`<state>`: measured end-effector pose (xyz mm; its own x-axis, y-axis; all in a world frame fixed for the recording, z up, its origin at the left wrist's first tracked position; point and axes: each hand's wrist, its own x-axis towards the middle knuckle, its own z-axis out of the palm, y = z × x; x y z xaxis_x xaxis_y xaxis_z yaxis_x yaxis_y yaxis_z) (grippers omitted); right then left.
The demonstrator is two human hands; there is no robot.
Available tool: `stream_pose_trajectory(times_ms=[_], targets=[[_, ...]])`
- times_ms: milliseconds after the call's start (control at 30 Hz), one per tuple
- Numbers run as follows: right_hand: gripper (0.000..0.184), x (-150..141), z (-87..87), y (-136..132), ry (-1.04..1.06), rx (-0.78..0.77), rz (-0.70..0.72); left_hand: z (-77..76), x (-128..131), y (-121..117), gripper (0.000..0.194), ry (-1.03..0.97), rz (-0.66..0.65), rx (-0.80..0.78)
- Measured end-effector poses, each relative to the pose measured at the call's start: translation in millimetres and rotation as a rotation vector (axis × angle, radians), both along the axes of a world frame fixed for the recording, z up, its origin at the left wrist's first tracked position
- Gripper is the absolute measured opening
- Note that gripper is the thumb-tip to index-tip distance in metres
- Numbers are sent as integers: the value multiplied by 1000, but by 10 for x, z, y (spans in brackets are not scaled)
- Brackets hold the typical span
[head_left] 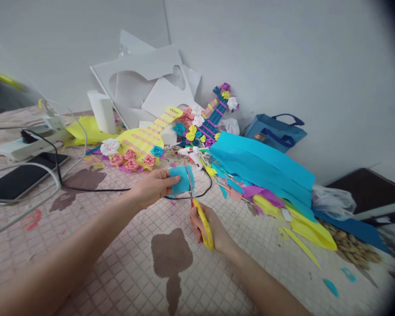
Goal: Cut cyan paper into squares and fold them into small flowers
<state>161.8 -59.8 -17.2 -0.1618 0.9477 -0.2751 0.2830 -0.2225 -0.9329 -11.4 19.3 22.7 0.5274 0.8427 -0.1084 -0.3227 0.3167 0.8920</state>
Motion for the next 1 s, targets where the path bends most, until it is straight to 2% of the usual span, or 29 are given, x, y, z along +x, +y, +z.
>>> stream_pose_trajectory(times_ms=[100, 200, 300, 400, 500, 567, 667, 733, 767, 833, 867, 900, 1000], targets=[[63, 24, -21, 15, 13, -36, -9, -43, -12, 34, 17, 14, -12, -1], [64, 80, 56, 45, 73, -87, -50, -57, -49, 60, 19, 57, -23, 12], [64, 159, 154, 91, 73, -96, -102, -46, -99, 44, 16, 229, -48, 68], [65, 230, 183, 132, 83, -101, -132, -47, -120, -19, 18, 528, -267, 156], [66, 268, 150, 149, 98, -111, -122, -47, -110, -96, 28, 754, -513, 319], [68, 277, 125, 151, 95, -106, -116, -16, -126, -126, 26, 874, -525, 384], [68, 277, 109, 154, 93, -96, -103, 78, -231, -102, 21, 1003, -394, 403], [66, 273, 105, 159, 95, -98, -99, 125, -332, -36, 23, 1039, -240, 531], [66, 271, 102, 161, 98, -102, -98, 130, -377, 8, 22, 1072, -127, 610], [65, 263, 93, 165, 99, -106, -103, 92, -437, 105, 10, 1149, 199, 747], [66, 258, 87, 165, 97, -105, -104, 53, -449, 151, 6, 1199, 303, 793], [66, 253, 83, 164, 92, -101, -103, 4, -448, 194, 7, 1258, 349, 807], [67, 240, 76, 159, 79, -91, -100, -145, -404, 287, 17, 1399, 307, 849]])
